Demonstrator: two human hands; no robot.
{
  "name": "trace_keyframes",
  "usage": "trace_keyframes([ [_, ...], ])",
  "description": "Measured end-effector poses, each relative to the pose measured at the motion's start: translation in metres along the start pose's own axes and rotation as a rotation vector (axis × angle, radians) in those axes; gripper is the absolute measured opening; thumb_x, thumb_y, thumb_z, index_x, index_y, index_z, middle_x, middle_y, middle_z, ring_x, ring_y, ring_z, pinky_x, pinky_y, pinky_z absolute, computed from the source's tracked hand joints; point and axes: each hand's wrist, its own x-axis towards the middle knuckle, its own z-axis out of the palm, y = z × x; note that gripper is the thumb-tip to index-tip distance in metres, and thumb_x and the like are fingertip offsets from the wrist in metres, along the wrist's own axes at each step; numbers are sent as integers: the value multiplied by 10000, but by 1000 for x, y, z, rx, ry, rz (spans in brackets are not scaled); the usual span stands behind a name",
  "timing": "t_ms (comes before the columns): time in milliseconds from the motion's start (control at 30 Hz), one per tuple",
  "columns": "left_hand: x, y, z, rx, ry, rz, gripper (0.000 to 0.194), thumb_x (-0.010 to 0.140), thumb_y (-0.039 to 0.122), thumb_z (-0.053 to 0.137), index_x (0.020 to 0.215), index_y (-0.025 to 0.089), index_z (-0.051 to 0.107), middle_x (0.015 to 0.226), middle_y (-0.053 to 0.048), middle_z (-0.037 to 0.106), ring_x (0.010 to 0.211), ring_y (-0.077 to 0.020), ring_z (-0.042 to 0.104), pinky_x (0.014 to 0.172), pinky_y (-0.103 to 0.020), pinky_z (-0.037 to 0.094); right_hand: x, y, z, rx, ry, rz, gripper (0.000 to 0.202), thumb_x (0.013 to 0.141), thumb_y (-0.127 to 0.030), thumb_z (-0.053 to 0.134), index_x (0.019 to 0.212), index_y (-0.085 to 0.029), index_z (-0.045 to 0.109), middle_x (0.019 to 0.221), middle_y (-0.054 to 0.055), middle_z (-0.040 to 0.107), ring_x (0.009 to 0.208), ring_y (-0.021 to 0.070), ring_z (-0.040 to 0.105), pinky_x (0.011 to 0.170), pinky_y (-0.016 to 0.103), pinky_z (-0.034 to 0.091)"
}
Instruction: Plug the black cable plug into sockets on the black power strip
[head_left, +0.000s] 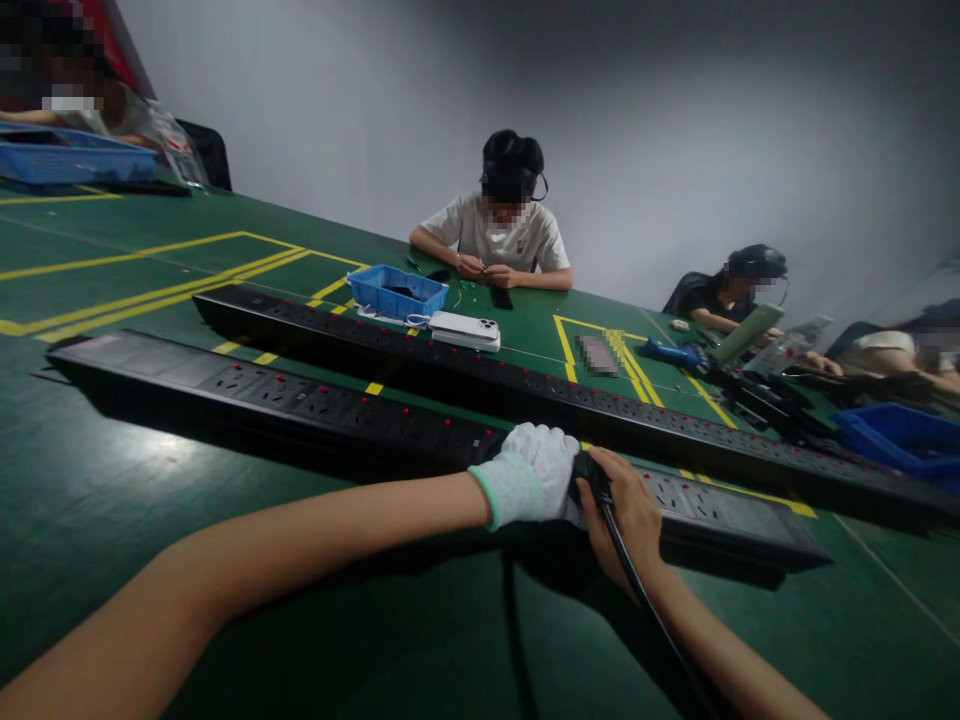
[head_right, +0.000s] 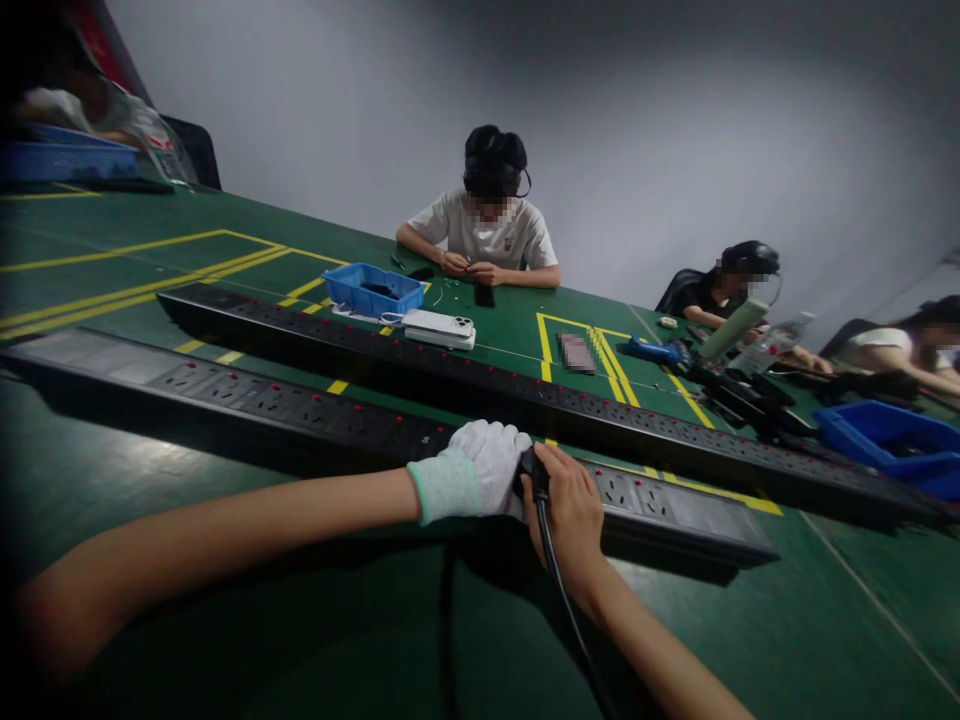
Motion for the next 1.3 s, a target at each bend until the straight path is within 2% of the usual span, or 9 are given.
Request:
trace_keyframes([
  [100, -12, 0, 6, 69, 120, 31, 601, 806, 574, 433, 1097, 54, 515, 979, -170, 582, 844, -311, 596, 733, -446, 464, -2, -12, 1, 16, 11, 73, 371, 873, -264, 476, 1238, -223, 426, 1134, 96, 596, 1071, 245, 559, 895, 430, 442],
  [200, -23, -1, 17, 187, 271, 105, 658, 873, 503, 364, 1243, -39, 414, 1129, -259, 545, 1044, -362, 549, 894, -506, 409, -4, -25, 1, 62, 1, 230, 376, 885, -279, 436, 1256, -220, 414, 1175, 98, 573, 1109, 249, 536, 923, 451, 405],
  [267, -28, -1, 27, 266, 368, 114, 627, 897, 424, 343, 1292, -63, 364, 1217, -290, 503, 1147, -368, 498, 978, -524, 349, -6, -34, 1, 102, -1, 295, 404, 887, -281, 416, 1285, -220, 385, 1229, 102, 539, 1142, 252, 512, 943, 467, 376],
  [433, -31, -1, 42, 335, 502, 119, 517, 902, 300, 326, 1286, -37, 410, 1254, -270, 512, 1173, -337, 504, 998, -509, 368, -6, -42, -1, 125, -24, 309, 451, 868, -278, 424, 1311, -232, 354, 1267, 100, 504, 1179, 268, 474, 964, 480, 343],
  [600, -32, -2, 42, 372, 604, 150, 456, 887, 188, 339, 1257, -62, 431, 1206, -271, 552, 1147, -344, 529, 966, -500, 426, -8, -37, -2, 114, -62, 288, 504, 851, -301, 446, 1334, -222, 326, 1288, 108, 481, 1205, 286, 443, 975, 481, 325],
  [1000, -32, -8, 31, 402, 599, 214, 407, 881, 132, 333, 1215, -59, 463, 1175, -253, 581, 1115, -325, 559, 937, -475, 473, -11, -30, -4, 113, -126, 240, 593, 839, -305, 459, 1391, -217, 261, 1341, 113, 439, 1237, 299, 411, 980, 471, 315],
  [1300, -31, -8, 30, 389, 565, 220, 407, 897, 129, 311, 1224, -70, 449, 1168, -265, 578, 1100, -310, 571, 917, -476, 480, -12, -30, -4, 107, -118, 229, 587, 825, -316, 489, 1368, -187, 306, 1326, 111, 458, 1227, 288, 425, 976, 461, 320],
])
